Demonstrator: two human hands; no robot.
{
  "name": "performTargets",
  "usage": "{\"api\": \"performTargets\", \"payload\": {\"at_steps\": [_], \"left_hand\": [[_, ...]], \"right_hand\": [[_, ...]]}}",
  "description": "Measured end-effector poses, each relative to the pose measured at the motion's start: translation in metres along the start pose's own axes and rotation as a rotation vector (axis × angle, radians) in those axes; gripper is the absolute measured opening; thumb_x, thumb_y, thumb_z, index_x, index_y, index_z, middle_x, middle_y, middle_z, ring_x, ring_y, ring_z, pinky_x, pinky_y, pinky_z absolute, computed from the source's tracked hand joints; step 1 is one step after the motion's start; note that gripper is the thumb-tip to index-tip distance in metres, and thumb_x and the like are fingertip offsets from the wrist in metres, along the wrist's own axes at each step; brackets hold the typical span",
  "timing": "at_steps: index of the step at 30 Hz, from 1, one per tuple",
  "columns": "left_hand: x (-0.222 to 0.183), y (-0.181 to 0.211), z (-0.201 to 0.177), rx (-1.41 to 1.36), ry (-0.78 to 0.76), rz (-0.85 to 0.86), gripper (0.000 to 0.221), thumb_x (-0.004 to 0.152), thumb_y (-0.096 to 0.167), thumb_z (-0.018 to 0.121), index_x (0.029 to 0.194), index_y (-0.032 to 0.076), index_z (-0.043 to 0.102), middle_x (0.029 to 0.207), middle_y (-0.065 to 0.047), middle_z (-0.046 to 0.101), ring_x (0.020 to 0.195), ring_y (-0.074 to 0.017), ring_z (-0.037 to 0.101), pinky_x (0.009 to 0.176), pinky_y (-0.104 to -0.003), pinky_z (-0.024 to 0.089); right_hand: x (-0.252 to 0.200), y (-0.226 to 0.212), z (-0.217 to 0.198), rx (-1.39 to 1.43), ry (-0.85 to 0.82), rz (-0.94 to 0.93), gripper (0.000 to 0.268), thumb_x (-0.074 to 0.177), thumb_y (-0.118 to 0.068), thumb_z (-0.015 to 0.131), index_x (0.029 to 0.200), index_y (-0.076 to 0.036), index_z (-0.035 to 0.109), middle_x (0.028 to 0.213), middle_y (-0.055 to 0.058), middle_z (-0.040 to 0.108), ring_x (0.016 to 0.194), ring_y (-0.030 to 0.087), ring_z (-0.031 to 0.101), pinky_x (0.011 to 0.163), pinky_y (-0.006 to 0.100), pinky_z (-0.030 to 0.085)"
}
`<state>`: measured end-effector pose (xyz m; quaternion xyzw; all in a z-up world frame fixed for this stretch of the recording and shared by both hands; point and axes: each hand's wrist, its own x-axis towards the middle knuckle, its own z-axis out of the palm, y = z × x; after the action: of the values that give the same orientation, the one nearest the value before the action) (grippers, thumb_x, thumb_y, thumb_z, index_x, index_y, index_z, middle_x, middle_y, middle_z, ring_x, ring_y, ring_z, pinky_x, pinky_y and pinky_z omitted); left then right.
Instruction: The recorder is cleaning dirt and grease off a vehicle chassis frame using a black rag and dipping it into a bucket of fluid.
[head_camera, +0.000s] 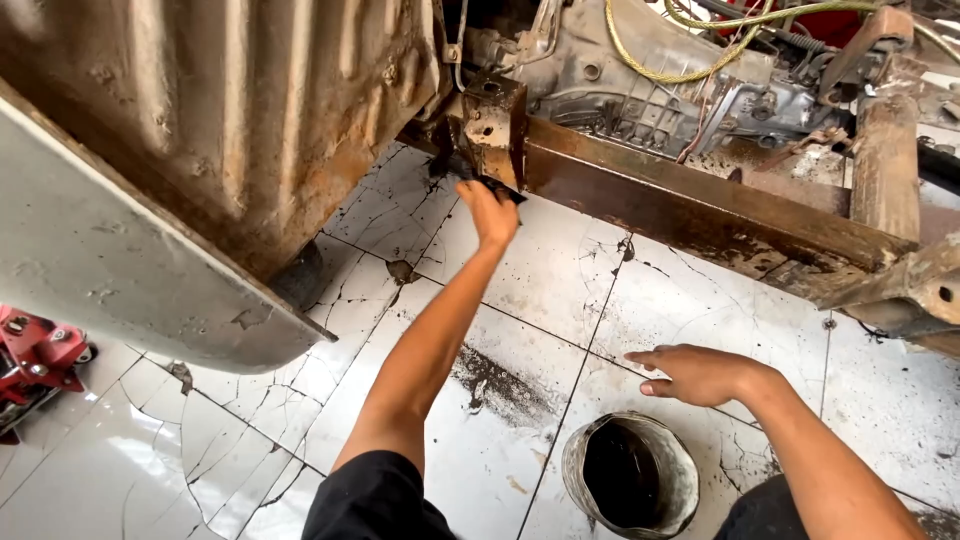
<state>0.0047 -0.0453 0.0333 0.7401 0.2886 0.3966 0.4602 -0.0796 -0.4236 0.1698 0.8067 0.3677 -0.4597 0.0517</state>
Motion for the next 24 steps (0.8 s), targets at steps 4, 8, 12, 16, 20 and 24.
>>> {"api": "performTargets", "payload": {"at_steps": [4,8,12,16,20,24], "left_hand": [[0.074,-0.064,0.001,-0.125,0.086,-0.289,0.056,0.087,-0.006,0.054,0.139,-0.014,0.038,0.141,-0.030,0.044,0.130,-0.0393,0.052,0.113,-0.040,0.038],[0.071,-0.041,-0.024,-0.387,0.135,-0.289,0.054,0.081,-0.008,0.048,0.135,-0.011,0.050,0.137,-0.027,0.059,0.124,-0.0394,0.059,0.109,-0.041,0.044],[0.031,-0.023,-0.014,0.043,0.100,0.046,0.066,0.088,-0.010,0.050,0.152,-0.010,0.032,0.147,-0.031,0.039,0.128,-0.0435,0.051,0.113,-0.042,0.039],[0.017,-0.005,-0.020,0.155,-0.035,-0.069,0.063,0.082,-0.012,0.059,0.138,-0.011,0.030,0.153,-0.038,0.014,0.123,-0.0503,0.038,0.106,-0.048,0.035],[0.011,0.055,-0.039,0.076,-0.132,-0.355,0.082,0.086,-0.010,0.052,0.158,-0.002,0.015,0.162,-0.030,0.013,0.101,-0.0504,0.060,0.093,-0.057,0.045],[0.009,-0.032,0.005,0.177,0.104,0.200,0.074,0.078,-0.010,0.062,0.141,-0.013,0.023,0.143,-0.041,0.025,0.126,-0.0555,0.033,0.112,-0.052,0.032]], "right_hand": [[-0.014,-0.022,-0.003,0.024,0.028,-0.027,0.066,0.101,-0.048,0.046,0.161,-0.028,0.025,0.157,0.004,0.046,0.141,0.024,0.052,0.119,0.038,0.042],[-0.016,-0.014,0.004,0.005,0.047,-0.031,0.067,0.101,-0.048,0.046,0.161,-0.027,0.025,0.157,0.005,0.045,0.142,0.025,0.050,0.119,0.038,0.041],[-0.001,0.008,0.010,-0.012,0.003,-0.017,0.068,0.102,-0.048,0.047,0.161,-0.025,0.023,0.159,0.005,0.043,0.143,0.025,0.049,0.120,0.039,0.040],[0.002,0.000,0.004,-0.024,-0.032,0.049,0.068,0.102,-0.050,0.046,0.162,-0.027,0.023,0.160,0.004,0.042,0.144,0.024,0.049,0.121,0.039,0.040],[-0.011,-0.016,-0.003,-0.011,0.046,0.021,0.067,0.101,-0.050,0.046,0.161,-0.028,0.025,0.159,0.004,0.044,0.142,0.025,0.051,0.120,0.038,0.042],[-0.006,-0.015,0.004,-0.027,0.094,-0.042,0.066,0.101,-0.048,0.048,0.161,-0.029,0.026,0.163,0.009,0.036,0.149,0.027,0.039,0.123,0.040,0.034]]}}
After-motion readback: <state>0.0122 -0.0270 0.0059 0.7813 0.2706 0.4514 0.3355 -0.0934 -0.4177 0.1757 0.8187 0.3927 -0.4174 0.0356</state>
